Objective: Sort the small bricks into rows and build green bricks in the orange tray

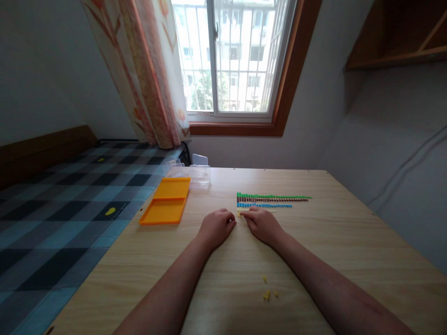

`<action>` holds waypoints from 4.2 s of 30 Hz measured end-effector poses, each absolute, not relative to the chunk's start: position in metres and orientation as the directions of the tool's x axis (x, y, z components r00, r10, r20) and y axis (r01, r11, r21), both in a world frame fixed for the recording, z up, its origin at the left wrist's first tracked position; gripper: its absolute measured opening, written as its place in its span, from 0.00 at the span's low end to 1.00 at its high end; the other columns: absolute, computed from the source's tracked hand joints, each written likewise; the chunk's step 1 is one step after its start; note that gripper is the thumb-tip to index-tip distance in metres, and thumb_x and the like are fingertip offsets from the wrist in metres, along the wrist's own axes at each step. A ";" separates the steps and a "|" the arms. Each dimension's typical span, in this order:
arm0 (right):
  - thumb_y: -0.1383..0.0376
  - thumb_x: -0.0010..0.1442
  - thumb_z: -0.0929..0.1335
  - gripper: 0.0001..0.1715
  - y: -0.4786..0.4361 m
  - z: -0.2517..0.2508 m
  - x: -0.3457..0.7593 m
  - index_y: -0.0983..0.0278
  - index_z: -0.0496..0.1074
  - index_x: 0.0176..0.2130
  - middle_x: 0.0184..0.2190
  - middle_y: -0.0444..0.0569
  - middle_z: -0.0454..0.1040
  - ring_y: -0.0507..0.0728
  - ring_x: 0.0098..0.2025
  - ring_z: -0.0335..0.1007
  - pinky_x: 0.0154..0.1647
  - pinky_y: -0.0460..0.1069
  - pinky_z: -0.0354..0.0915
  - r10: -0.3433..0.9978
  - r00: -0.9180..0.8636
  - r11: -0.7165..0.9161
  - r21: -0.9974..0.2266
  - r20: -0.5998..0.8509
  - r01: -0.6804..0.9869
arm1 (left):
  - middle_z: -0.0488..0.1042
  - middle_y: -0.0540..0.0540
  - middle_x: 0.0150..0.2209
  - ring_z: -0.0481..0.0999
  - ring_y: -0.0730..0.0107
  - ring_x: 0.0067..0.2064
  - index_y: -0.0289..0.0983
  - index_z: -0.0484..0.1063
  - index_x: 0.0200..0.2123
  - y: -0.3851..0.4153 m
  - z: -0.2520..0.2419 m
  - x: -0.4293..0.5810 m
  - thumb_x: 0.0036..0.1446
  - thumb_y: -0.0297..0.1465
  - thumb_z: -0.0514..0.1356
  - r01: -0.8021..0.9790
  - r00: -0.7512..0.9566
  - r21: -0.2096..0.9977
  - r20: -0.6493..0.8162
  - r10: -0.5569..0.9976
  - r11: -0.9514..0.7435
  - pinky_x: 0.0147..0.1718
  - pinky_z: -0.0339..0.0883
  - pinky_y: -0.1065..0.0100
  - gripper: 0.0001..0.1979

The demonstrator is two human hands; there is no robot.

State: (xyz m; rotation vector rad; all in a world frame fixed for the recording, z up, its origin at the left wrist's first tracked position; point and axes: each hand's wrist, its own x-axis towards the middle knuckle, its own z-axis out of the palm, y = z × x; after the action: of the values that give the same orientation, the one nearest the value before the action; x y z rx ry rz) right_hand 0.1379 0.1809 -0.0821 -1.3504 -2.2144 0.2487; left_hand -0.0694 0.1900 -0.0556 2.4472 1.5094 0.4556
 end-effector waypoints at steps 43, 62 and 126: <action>0.65 0.70 0.63 0.18 0.180 -0.077 0.143 0.54 0.79 0.51 0.38 0.48 0.77 0.55 0.38 0.73 0.40 0.47 0.62 0.878 -0.367 0.464 -0.361 0.307 0.809 | 0.79 0.47 0.38 0.77 0.66 0.39 0.41 0.82 0.38 0.190 -0.052 -0.070 0.63 0.34 0.61 0.810 0.449 0.358 0.128 0.884 -0.464 0.37 0.65 0.68 0.09; 0.65 0.70 0.63 0.17 0.181 -0.076 0.143 0.55 0.80 0.50 0.36 0.48 0.76 0.54 0.36 0.72 0.38 0.46 0.61 0.870 -0.383 0.479 -0.349 0.310 0.805 | 0.79 0.46 0.39 0.77 0.66 0.38 0.41 0.82 0.38 0.189 -0.052 -0.070 0.63 0.33 0.61 0.808 0.448 0.367 0.125 0.885 -0.461 0.36 0.64 0.68 0.09; 0.66 0.68 0.64 0.16 0.174 -0.081 0.145 0.59 0.81 0.46 0.40 0.49 0.77 0.57 0.41 0.74 0.42 0.48 0.65 0.861 -0.366 0.487 -0.363 0.354 0.795 | 0.79 0.47 0.37 0.76 0.67 0.36 0.41 0.81 0.37 0.188 -0.056 -0.072 0.62 0.31 0.58 0.811 0.414 0.372 0.180 0.892 -0.451 0.35 0.64 0.68 0.10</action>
State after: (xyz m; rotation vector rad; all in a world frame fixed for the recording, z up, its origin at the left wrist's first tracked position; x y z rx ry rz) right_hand 0.1451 0.1737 -0.0812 -1.3646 -2.2378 0.1768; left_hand -0.0721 0.1878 -0.0558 2.4425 1.4986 0.5225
